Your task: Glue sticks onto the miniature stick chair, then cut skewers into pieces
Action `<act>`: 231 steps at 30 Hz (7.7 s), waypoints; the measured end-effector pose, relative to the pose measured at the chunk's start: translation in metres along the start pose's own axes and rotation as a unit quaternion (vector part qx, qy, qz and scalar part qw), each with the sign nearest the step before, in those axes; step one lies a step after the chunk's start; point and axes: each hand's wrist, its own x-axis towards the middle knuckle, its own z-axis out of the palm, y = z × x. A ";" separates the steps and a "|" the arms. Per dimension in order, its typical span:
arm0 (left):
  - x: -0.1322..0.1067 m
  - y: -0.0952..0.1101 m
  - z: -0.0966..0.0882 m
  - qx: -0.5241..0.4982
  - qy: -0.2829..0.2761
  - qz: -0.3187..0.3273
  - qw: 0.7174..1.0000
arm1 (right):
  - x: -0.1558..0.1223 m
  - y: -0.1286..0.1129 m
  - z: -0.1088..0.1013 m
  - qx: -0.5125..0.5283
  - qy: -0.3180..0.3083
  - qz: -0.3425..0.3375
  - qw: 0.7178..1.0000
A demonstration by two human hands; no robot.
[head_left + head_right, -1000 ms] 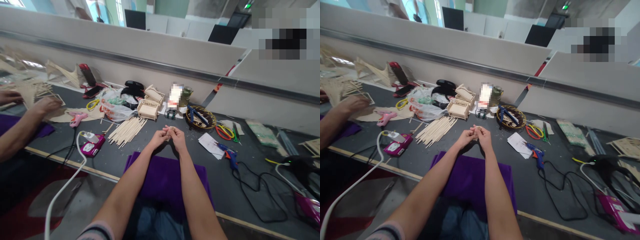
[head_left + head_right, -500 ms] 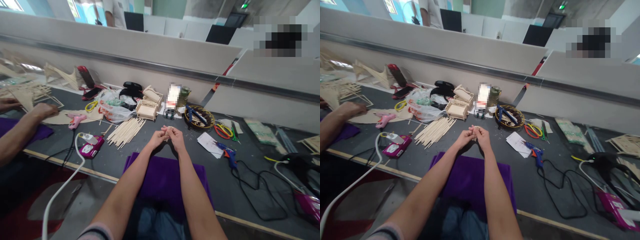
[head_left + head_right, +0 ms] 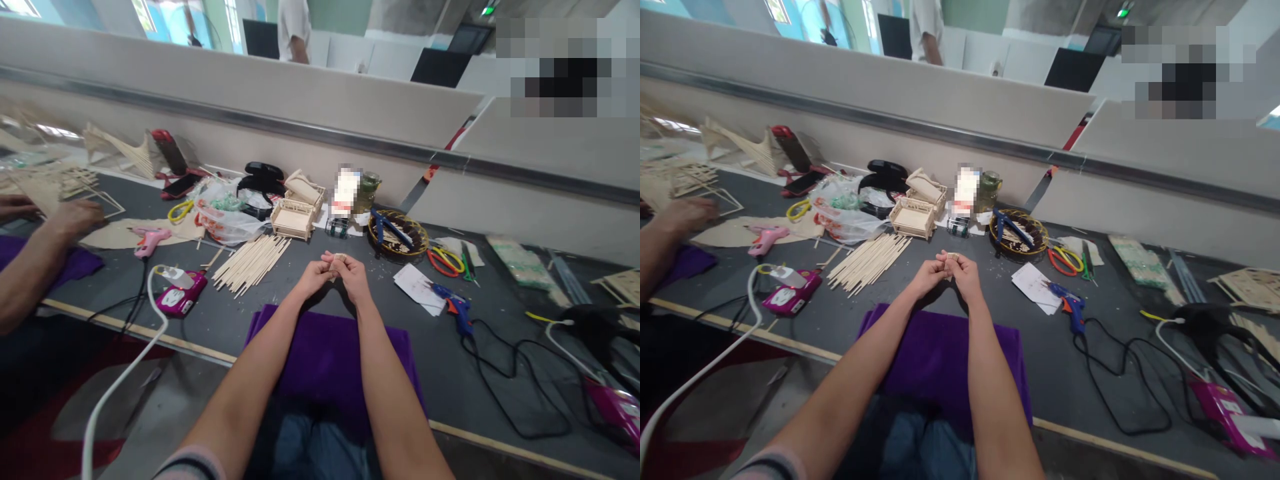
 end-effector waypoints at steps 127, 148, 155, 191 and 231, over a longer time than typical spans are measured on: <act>-0.005 -0.013 -0.013 0.190 0.014 0.038 0.981 | -0.003 0.002 -0.008 -0.046 0.034 0.006 0.998; 0.000 -0.008 -0.011 0.068 -0.006 0.014 0.998 | -0.005 -0.006 -0.005 -0.020 -0.002 0.001 1.000; 0.002 -0.007 -0.004 0.064 -0.018 0.013 0.998 | -0.001 -0.002 -0.006 -0.011 0.003 -0.001 1.000; -0.023 0.020 0.004 -0.126 -0.099 -0.210 0.965 | -0.005 -0.014 -0.009 0.044 0.028 0.168 0.984; -0.013 0.027 -0.017 -0.323 0.146 -0.094 0.930 | -0.005 -0.012 -0.006 -0.088 -0.027 0.112 0.989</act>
